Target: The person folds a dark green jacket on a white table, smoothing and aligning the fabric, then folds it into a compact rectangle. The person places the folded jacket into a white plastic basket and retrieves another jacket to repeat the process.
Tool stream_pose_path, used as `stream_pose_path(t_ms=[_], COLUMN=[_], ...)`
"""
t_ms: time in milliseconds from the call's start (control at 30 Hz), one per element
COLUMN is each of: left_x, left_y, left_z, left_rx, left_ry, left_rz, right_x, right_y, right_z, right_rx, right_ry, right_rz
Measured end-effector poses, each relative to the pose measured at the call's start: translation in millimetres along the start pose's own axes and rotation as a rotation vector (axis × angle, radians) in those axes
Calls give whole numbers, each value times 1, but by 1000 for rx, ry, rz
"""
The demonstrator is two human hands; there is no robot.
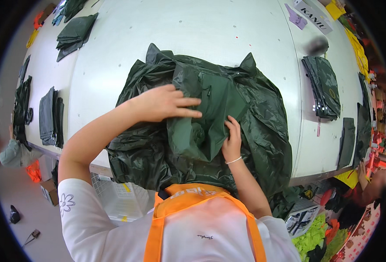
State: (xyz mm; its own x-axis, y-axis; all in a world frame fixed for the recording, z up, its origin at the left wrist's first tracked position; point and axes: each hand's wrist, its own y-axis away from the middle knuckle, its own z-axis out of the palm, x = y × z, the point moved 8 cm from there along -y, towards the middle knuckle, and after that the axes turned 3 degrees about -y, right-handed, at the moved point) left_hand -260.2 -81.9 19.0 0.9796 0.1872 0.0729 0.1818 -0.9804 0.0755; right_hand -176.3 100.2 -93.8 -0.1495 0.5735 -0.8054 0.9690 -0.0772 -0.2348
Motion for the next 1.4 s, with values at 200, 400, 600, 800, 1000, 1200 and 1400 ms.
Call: stream_pose_path(t_ms=[200,400,600,800,1000,1200,1400], left_x=[-42,-121,-24,7,21,73,60], left_y=[32,151,51,-7,-22,0,9], left_z=[-20,39,19,130,156,58,9], left_rx=[125,144,585,230,165,702,639], left_ry=[105,344,109,363,231,84,195], left_rz=[-188,-1045,-758,-801,-787,-606,-724], right_x=[-8,17,72,51,51,67,-13], right_y=[-62,-117,-141,-167,-183,-204,-149], right_z=[-69,-110,-70,-65,-78,-104,-47], right_rx=[-26,-284,-361,-304,-198,-45,167], right_ry=[-92,99,257,328,307,379,525], right_rz=[-123,-128,202,106,-13,2,-391])
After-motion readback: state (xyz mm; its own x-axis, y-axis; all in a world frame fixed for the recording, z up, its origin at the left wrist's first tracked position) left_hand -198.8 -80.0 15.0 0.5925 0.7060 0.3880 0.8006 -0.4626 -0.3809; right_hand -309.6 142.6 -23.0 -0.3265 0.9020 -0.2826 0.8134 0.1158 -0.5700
